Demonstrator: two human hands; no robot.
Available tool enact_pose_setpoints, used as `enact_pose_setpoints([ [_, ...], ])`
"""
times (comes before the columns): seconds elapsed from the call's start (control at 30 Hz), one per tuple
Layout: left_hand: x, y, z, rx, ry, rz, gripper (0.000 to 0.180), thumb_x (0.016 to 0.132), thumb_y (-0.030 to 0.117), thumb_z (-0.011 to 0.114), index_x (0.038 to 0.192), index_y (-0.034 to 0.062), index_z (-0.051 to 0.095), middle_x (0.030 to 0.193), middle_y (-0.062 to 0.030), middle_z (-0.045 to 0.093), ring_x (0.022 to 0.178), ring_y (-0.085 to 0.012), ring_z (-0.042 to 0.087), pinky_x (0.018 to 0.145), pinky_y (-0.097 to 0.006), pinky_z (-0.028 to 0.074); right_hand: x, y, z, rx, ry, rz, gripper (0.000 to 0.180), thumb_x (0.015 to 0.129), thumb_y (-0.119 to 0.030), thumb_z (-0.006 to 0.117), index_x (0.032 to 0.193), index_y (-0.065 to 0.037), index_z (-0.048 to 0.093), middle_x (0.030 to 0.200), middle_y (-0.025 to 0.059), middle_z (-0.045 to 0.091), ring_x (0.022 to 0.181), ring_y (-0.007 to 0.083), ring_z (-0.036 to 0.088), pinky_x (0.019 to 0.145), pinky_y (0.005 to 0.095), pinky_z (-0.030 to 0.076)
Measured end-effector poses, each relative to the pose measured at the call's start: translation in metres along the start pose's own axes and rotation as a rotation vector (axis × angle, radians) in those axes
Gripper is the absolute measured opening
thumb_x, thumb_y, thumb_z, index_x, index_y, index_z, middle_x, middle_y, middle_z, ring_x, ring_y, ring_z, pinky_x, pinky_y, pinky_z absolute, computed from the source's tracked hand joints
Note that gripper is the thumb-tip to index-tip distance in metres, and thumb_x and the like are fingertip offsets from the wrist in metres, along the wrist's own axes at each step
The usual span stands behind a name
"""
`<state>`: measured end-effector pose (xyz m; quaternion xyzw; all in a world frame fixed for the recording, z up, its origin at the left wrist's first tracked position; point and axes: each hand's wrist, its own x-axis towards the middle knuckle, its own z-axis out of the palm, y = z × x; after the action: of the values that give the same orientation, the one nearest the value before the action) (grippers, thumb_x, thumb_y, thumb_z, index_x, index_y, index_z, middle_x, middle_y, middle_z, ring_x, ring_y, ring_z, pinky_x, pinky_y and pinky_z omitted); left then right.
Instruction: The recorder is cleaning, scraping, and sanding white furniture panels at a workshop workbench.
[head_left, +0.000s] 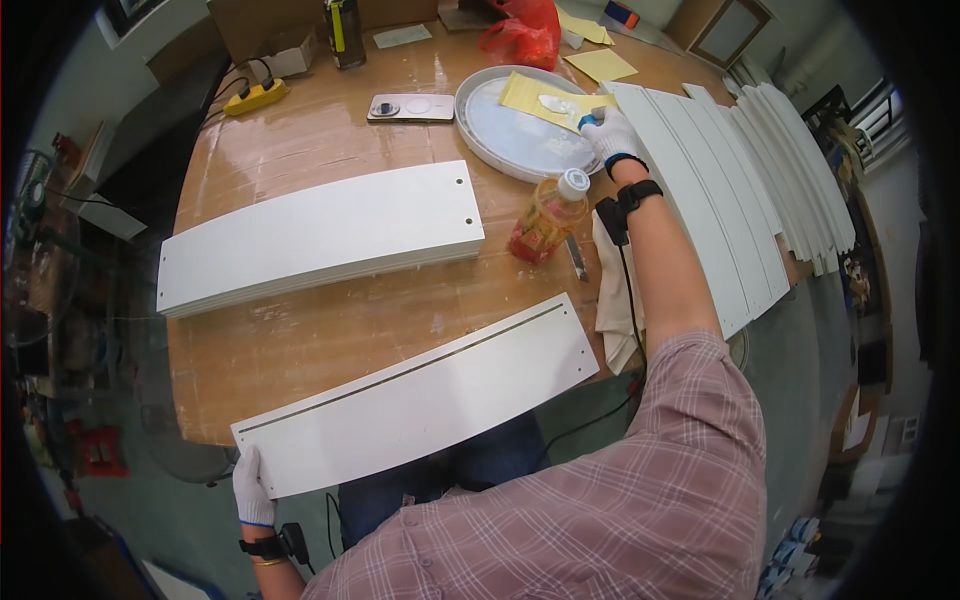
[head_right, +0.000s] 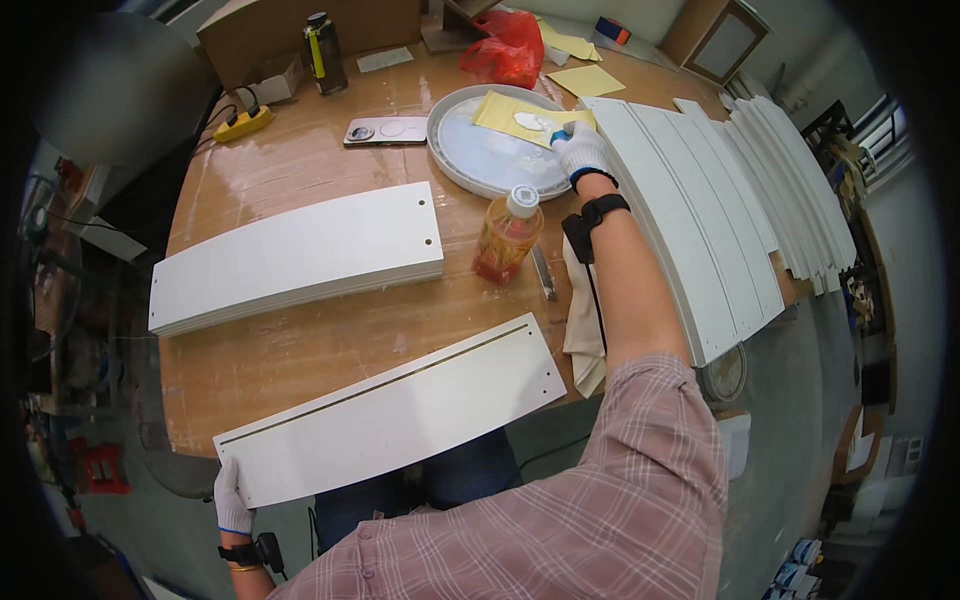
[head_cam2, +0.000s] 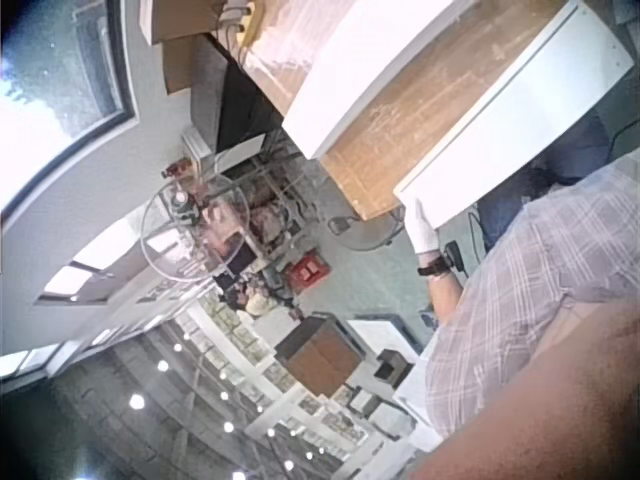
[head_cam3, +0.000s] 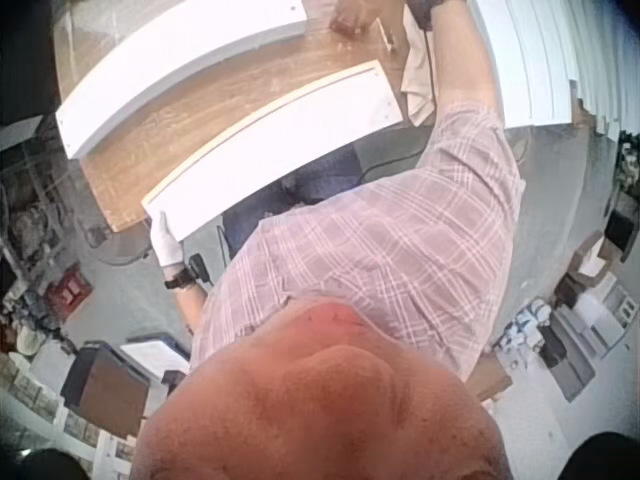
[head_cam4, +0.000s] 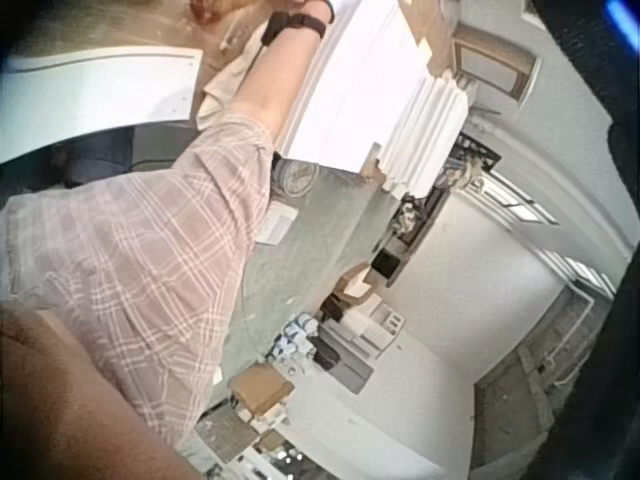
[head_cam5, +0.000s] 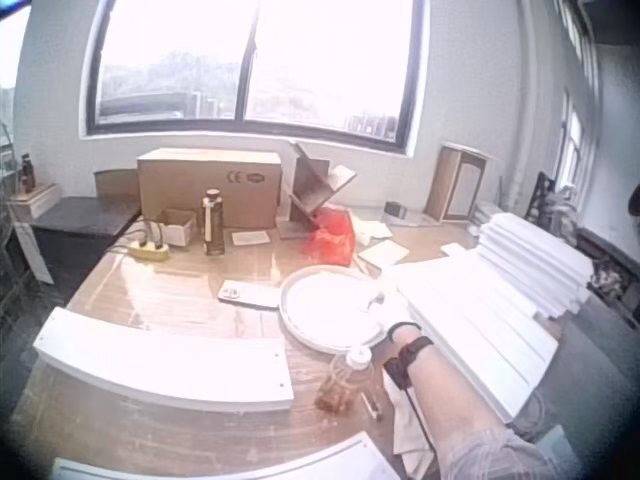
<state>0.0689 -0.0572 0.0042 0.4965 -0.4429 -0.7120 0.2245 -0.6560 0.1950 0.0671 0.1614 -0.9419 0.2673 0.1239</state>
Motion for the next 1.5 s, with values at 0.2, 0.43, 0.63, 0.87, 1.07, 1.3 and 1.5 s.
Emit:
enact_pose_setpoints([
  [0.2,-0.008,0.037,0.012,0.036,-0.102,0.132,0.032,0.095,0.018,0.048,0.118,-0.0047,0.052,0.108,-0.0103,0.061,0.097,-0.0175,0.059,0.085,-0.03,0.047,0.045,0.011,0.021,-0.074,-0.045,0.041,0.038,0.074,-0.027,0.07,0.107,-0.007,0.067,0.109,0.0179,0.065,0.102,0.0309,0.062,0.091,0.0361,0.047],
  [0.43,-0.011,0.062,0.035,0.009,-0.065,0.195,0.035,0.092,0.019,0.048,0.118,-0.0043,0.05,0.11,-0.0097,0.058,0.1,-0.0177,0.057,0.088,-0.03,0.045,0.064,0.015,0.045,-0.156,-0.105,0.0,0.037,0.078,-0.031,0.063,0.108,-0.01,0.067,0.107,0.0195,0.064,0.101,0.0334,0.061,0.091,0.0362,0.047],
  [0.63,0.004,0.051,0.026,-0.009,-0.054,0.157,0.032,0.092,0.015,0.046,0.118,-0.0036,0.051,0.109,-0.0088,0.058,0.1,-0.0171,0.057,0.087,-0.03,0.046,0.064,0.006,0.044,-0.168,-0.083,-0.057,0.033,0.078,-0.028,0.06,0.104,-0.007,0.067,0.105,0.0204,0.065,0.1,0.0341,0.061,0.089,0.0378,0.047],
  [0.87,0.009,0.05,0.033,-0.02,-0.046,0.148,0.033,0.092,0.015,0.047,0.119,-0.0043,0.051,0.109,-0.0091,0.058,0.101,-0.0176,0.057,0.087,-0.03,0.046,0.06,0.01,0.039,-0.223,-0.068,-0.009,0.034,0.076,-0.027,0.062,0.103,-0.007,0.068,0.102,0.0182,0.066,0.098,0.0318,0.063,0.088,0.0368,0.048],
  [1.07,0.007,0.046,0.029,0.014,0.024,0.14,0.031,0.094,0.016,0.046,0.116,-0.0051,0.053,0.106,-0.0083,0.059,0.096,-0.0155,0.057,0.084,-0.029,0.046,0.052,0.016,-0.003,0.096,0.196,-0.205,0.037,0.073,-0.031,0.07,0.1,-0.005,0.069,0.1,0.0145,0.069,0.093,0.0264,0.066,0.084,0.034,0.049],
  [1.3,0.024,0.05,0.025,0.223,0.085,0.123,0.023,0.095,0.016,0.05,0.107,-0.0033,0.056,0.093,-0.0045,0.06,0.082,-0.0093,0.056,0.072,-0.023,0.046,-0.141,-0.083,-0.144,0.751,0.129,-0.254,0.027,0.088,-0.007,0.057,0.113,0.003,0.06,0.105,0.0099,0.066,0.097,0.0155,0.061,0.087,0.0273,0.045],
  [1.5,0.011,0.061,0.036,0.306,0.121,0.21,0.026,0.096,0.019,0.052,0.108,-0.0042,0.056,0.094,-0.0047,0.061,0.081,-0.0075,0.055,0.071,-0.021,0.045,-0.285,-0.129,-0.082,0.608,-0.445,-0.465,0.038,0.074,0.007,0.069,0.11,0.001,0.06,0.104,0.0099,0.063,0.092,0.015,0.063,0.078,0.0259,0.051],
])
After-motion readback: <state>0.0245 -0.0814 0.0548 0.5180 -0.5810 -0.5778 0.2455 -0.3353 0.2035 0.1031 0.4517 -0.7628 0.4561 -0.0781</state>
